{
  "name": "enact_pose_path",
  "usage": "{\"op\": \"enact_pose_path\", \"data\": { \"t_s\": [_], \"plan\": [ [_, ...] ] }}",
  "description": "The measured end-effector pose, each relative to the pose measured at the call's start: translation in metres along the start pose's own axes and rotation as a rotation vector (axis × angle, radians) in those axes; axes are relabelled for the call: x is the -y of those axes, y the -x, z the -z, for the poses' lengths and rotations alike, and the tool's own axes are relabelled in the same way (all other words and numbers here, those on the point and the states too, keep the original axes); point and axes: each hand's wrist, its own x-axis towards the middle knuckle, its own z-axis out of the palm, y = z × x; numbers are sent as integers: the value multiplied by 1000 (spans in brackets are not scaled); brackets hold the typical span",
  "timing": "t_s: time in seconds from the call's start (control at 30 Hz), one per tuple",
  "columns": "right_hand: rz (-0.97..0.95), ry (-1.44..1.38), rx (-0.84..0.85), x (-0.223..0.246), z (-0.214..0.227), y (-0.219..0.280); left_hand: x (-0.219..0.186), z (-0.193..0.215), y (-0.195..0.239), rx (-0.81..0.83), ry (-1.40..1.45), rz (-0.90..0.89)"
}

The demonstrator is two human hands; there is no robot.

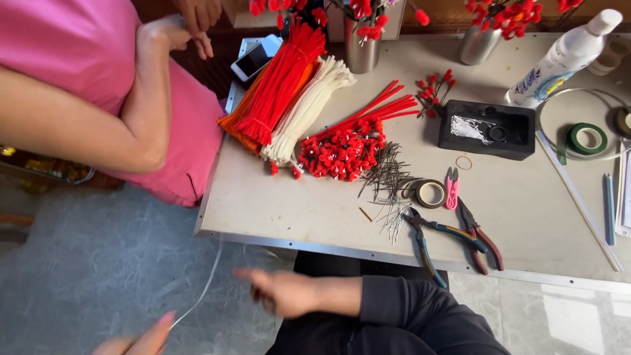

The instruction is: Assembling artificial flower buds by cutting thin wire with pliers and twisting it around small red decorative flower pieces.

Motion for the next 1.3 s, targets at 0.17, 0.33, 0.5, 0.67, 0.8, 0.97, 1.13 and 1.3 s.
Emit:
{"op": "enact_pose_path", "data": {
  "t_s": [0.17,0.33,0.5,0.67,0.8,0.97,1.13,1.3],
  "plan": [
    [-317,153,-367,-29,33,4,-43,-15,-72,103,-3,-92],
    [168,354,-686,-48,55,49,-78,-97,-102,746,1256,289],
    [176,-138,-1017,-14,88,131,-138,-164,-100,634,1255,155],
    [-87,-558,-1173,-12,104,189,-196,-200,-109,692,1335,0],
    [-247,-434,-1199,-10,125,214,-220,-224,-112,793,1375,-44],
    [-68,-424,-1092,-11,129,224,-224,-246,-113,985,1494,126],
    [-21,-275,-994,-3,137,227,-223,-248,-126,1288,1744,381],
    [13,-436,-1007,-9,140,223,-235,-264,-122,1184,1903,422]
  ]
}}
